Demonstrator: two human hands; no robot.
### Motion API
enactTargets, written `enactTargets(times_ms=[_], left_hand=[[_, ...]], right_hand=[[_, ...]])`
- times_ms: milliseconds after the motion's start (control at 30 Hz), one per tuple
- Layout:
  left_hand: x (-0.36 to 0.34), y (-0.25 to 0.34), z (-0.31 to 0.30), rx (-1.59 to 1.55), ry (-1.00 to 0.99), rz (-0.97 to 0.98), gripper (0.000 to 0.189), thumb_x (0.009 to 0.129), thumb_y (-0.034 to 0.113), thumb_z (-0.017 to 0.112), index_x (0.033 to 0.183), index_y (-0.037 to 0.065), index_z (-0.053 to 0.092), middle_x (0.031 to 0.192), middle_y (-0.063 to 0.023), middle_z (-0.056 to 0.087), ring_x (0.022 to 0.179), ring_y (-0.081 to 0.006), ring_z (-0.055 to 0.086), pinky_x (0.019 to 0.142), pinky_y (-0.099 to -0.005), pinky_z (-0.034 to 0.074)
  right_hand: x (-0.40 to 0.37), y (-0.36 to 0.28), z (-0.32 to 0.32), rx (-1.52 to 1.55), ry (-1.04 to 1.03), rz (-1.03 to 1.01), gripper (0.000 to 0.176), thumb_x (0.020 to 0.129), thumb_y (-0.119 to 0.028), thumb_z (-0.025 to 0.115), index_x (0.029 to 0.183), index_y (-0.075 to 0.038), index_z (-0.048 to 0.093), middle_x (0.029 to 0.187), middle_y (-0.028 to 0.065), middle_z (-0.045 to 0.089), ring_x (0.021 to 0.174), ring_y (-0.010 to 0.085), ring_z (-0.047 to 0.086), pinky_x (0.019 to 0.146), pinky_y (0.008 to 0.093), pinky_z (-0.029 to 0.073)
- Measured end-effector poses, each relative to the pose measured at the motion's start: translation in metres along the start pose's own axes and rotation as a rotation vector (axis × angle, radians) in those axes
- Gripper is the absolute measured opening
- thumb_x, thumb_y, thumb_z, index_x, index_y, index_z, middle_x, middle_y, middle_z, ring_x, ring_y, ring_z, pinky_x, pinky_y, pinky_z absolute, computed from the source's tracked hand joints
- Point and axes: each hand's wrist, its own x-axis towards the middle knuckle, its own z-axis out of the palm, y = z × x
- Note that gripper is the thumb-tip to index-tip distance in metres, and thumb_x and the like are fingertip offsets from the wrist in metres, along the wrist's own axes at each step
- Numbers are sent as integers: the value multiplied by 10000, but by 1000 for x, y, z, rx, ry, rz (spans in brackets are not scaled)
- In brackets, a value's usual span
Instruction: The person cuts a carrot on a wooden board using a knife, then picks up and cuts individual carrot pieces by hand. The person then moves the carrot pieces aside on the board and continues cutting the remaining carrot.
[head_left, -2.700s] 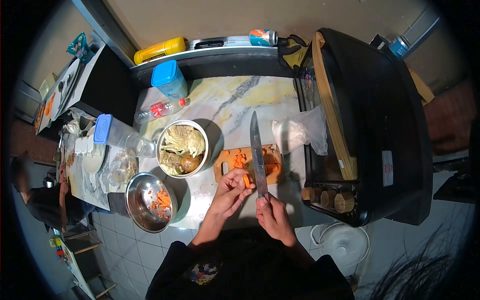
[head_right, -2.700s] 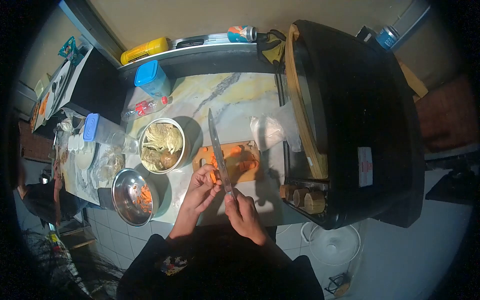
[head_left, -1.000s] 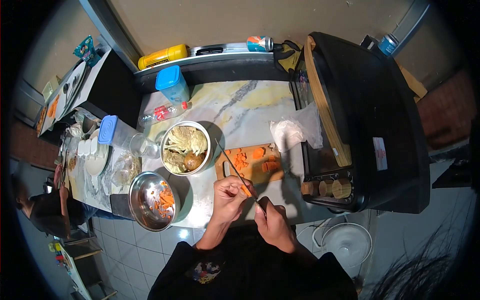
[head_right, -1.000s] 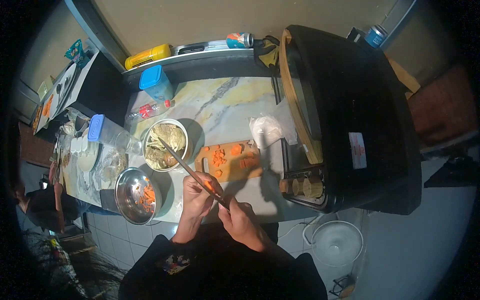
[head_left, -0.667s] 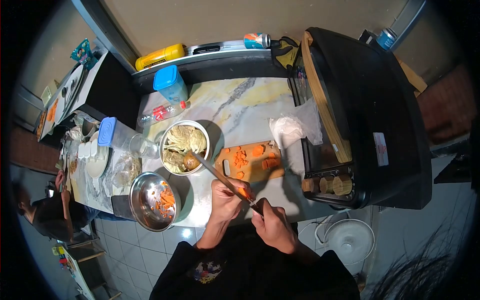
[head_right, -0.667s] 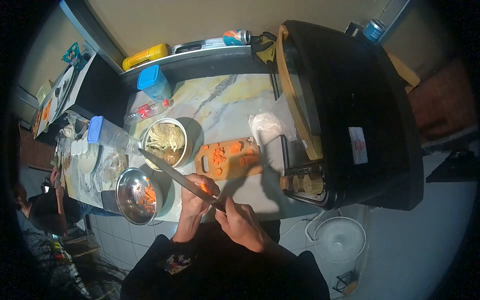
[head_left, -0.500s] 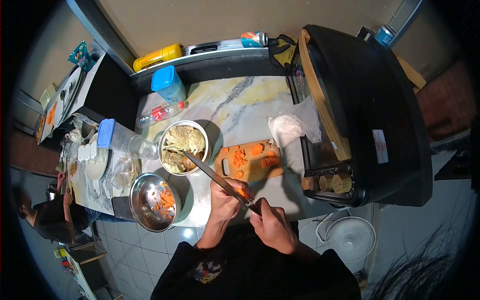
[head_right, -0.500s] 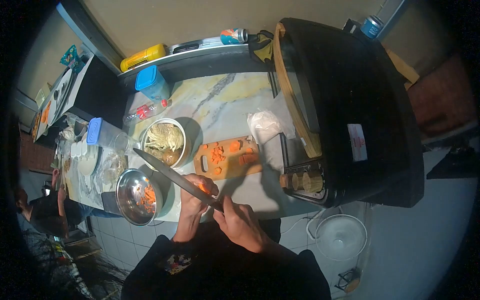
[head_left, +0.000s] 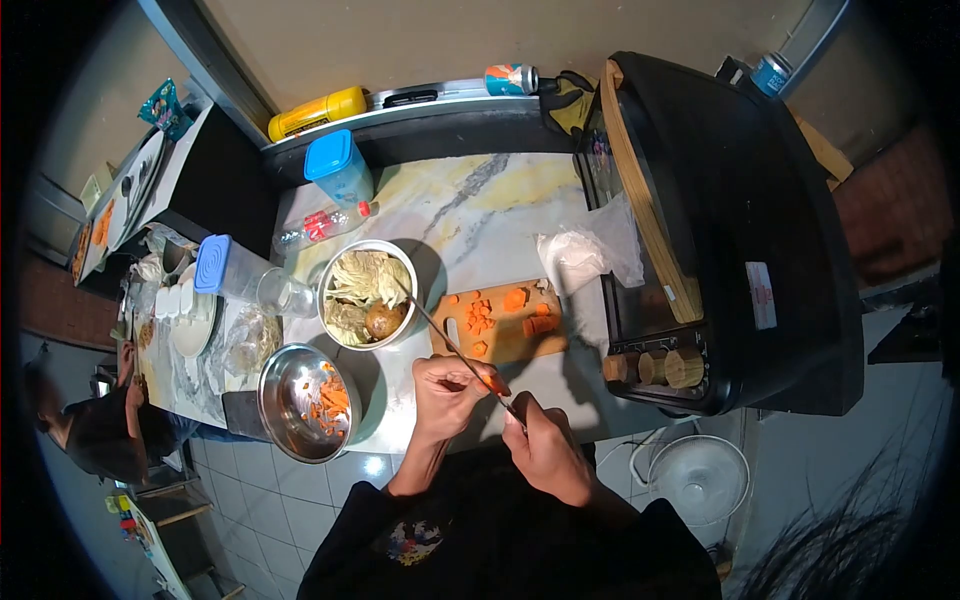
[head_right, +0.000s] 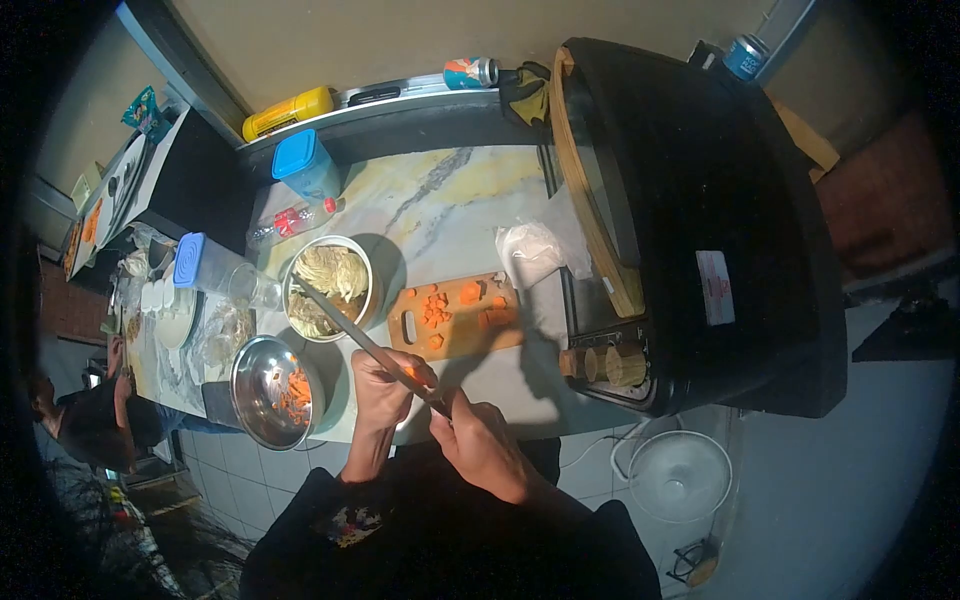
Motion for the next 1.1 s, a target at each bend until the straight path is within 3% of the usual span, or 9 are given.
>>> enactTargets(times_ms=[67,333,400,533,633,700,833,900,1100], left_hand=[[-2,-4,-2,63,-11,3,34,779,-36,631,806,-55,619,770,-148,653,695,-173,642,644,-279,527],[-2,-7,5,43,-3,-36,142,776,-43,633,912,-58,596,830,-123,653,742,-134,630,699,-250,513],[0,-3,9,-118,-17,-94,149,776,-33,637,912,-52,577,827,-111,648,736,-128,624,696,-244,507],[-2,-7,8,-151,-76,-89,147,784,-7,638,908,-36,563,830,-102,645,734,-123,617,689,-238,495],[-8,-10,17,-308,10,-145,128,796,11,631,898,-24,564,828,-100,644,738,-120,612,682,-235,485],[-12,-16,16,-569,21,-248,113,805,5,615,902,-22,565,830,-100,644,744,-122,610,674,-231,476],[-14,-14,20,-527,32,-244,122,807,-6,608,923,-29,577,840,-104,646,741,-126,610,684,-236,482],[-13,-8,24,-326,80,-139,134,799,-12,618,930,-34,602,838,-114,650,730,-130,613,691,-246,491],[-13,3,17,-62,42,-104,127,784,-7,642,904,-43,625,824,-131,656,719,-134,621,681,-252,501]], right_hand=[[1,-3,-2,65,55,29,134,869,-104,464,801,8,435,587,232,471,592,434,510,480,444,360],[4,-1,-9,139,67,-12,177,883,-124,448,762,4,431,550,196,444,525,394,491,465,403,355],[4,-1,-10,146,61,-8,183,887,-129,443,760,3,432,540,182,443,498,371,490,460,392,356],[4,1,-4,178,108,-46,184,896,-141,433,788,5,463,523,141,448,467,309,502,456,368,366],[4,3,-2,182,132,-58,180,897,-144,431,817,7,488,529,136,460,473,303,514,458,364,372],[4,5,-1,182,138,-61,179,896,-143,430,831,9,498,534,139,468,479,306,519,459,363,374],[3,6,-1,128,167,-85,182,895,-140,427,823,11,499,544,146,476,489,315,527,463,366,375],[1,4,-2,115,165,-72,183,895,-138,427,809,10,492,545,147,475,490,319,525,463,370,374],[0,-3,-8,172,65,-31,195,891,-127,430,748,4,449,536,158,445,482,338,501,463,381,360]])
